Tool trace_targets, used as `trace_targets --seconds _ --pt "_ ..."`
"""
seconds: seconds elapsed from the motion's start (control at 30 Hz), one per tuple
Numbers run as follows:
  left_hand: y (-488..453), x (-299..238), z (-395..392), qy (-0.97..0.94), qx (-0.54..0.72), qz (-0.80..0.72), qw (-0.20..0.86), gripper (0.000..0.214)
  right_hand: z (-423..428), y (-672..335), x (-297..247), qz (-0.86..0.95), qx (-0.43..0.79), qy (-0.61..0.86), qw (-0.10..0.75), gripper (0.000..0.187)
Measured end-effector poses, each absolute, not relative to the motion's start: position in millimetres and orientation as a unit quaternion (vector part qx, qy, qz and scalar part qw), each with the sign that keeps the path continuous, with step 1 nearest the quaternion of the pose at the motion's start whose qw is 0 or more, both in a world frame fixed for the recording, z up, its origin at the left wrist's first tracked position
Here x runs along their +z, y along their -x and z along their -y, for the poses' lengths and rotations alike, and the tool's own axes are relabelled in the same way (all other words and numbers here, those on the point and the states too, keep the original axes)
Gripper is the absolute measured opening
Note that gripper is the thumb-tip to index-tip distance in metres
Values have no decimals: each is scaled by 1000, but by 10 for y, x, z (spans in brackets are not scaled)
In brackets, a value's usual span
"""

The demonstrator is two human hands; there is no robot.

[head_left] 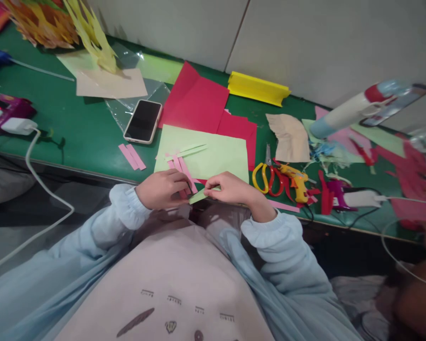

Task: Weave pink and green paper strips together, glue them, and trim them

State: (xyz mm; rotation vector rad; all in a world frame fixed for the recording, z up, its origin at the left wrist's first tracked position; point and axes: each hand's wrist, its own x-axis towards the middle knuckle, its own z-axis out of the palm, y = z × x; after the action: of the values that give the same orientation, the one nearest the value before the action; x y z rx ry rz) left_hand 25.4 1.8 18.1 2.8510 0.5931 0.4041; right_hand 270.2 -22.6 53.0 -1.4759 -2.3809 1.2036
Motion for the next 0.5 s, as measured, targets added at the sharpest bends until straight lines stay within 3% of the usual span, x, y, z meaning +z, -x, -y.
trace_targets --seconds 0.5 --pt "-304 200 34 -961 148 -228 51 15 257 -2683 501 780 387 489 50 16"
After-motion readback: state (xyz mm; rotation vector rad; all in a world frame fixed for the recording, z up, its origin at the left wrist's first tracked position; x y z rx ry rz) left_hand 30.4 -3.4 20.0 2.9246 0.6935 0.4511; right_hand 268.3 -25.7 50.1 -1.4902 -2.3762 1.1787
